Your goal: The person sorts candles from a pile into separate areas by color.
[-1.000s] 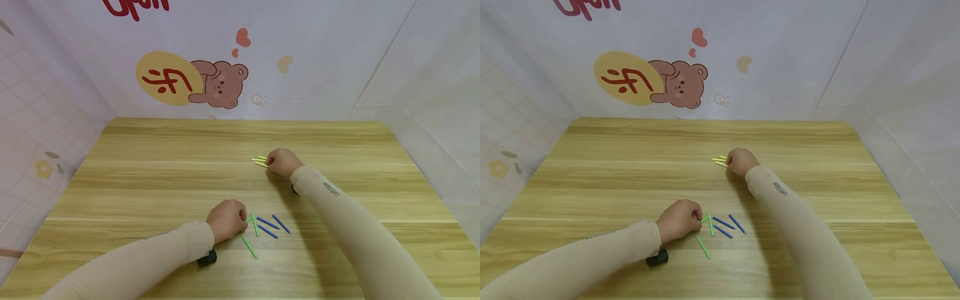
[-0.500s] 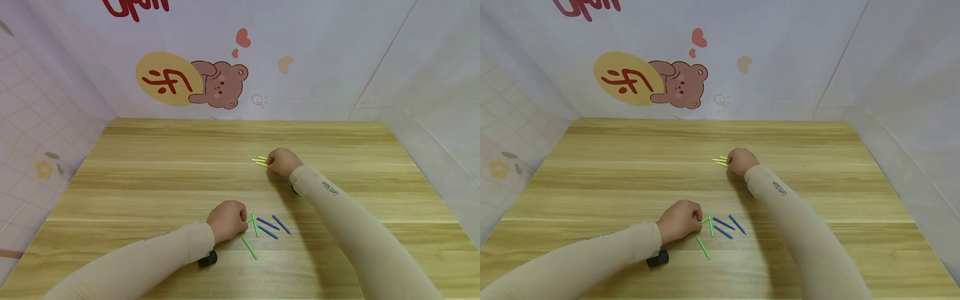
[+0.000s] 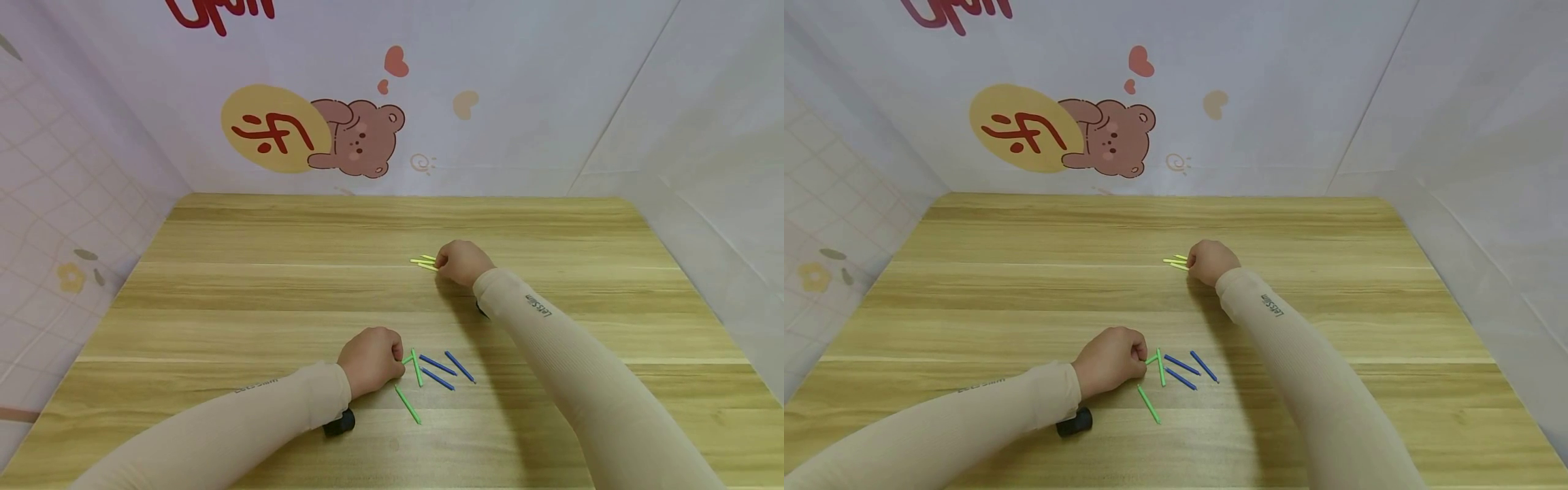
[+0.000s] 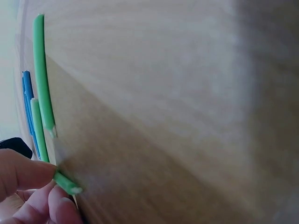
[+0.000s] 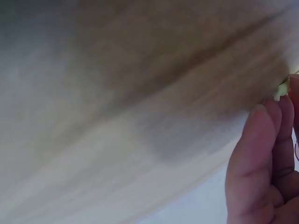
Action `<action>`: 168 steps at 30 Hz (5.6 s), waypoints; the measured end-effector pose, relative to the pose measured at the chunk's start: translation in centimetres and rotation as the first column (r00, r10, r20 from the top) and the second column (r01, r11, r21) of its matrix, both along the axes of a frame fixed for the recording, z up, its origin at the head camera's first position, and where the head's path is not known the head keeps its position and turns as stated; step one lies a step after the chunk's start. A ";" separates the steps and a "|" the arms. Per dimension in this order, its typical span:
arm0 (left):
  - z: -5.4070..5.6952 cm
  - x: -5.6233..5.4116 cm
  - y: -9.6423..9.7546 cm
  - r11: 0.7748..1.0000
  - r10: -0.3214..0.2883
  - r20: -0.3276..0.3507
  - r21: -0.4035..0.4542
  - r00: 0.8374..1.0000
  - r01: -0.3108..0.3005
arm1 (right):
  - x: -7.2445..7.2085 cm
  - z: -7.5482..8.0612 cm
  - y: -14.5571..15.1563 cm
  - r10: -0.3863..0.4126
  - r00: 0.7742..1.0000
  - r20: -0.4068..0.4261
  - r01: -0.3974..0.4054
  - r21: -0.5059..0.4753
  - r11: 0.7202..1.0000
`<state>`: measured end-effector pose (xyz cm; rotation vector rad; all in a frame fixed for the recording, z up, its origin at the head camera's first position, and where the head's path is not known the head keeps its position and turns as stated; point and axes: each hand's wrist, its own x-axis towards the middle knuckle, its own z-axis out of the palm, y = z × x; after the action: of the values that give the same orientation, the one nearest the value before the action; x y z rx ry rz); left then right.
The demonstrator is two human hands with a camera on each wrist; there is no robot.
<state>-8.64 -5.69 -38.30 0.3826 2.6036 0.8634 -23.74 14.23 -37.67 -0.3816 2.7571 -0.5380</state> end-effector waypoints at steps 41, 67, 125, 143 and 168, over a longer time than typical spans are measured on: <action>0.2 0.0 0.0 1.000 0.005 0.000 -0.003 1.000 -0.005 | 2.4 2.0 0.6 0.013 0.992 -0.126 -0.024 -0.087 0.996; 0.2 0.0 0.0 1.000 0.015 0.001 -0.015 1.000 -0.015 | 8.5 1.6 -0.2 0.291 0.941 -0.175 -0.301 -0.038 0.953; 0.6 -1.7 -2.1 0.968 0.180 0.027 0.174 0.983 -0.182 | 12.9 0.3 -0.5 0.340 0.931 -0.132 -0.360 -0.185 0.915; 0.9 -3.4 -6.6 0.895 0.358 0.116 0.238 0.926 -0.376 | 14.1 0.6 -2.0 0.318 0.944 -0.091 -0.328 -0.139 0.934; 1.2 -6.2 -12.7 0.850 0.450 0.115 0.249 0.886 -0.464 | 14.2 0.1 -3.7 0.304 0.944 -0.132 -0.306 0.004 0.952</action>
<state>-14.86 -18.40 -37.14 -0.2110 2.5678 1.3738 -9.54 10.53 -37.61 -0.8596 2.7401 -0.4698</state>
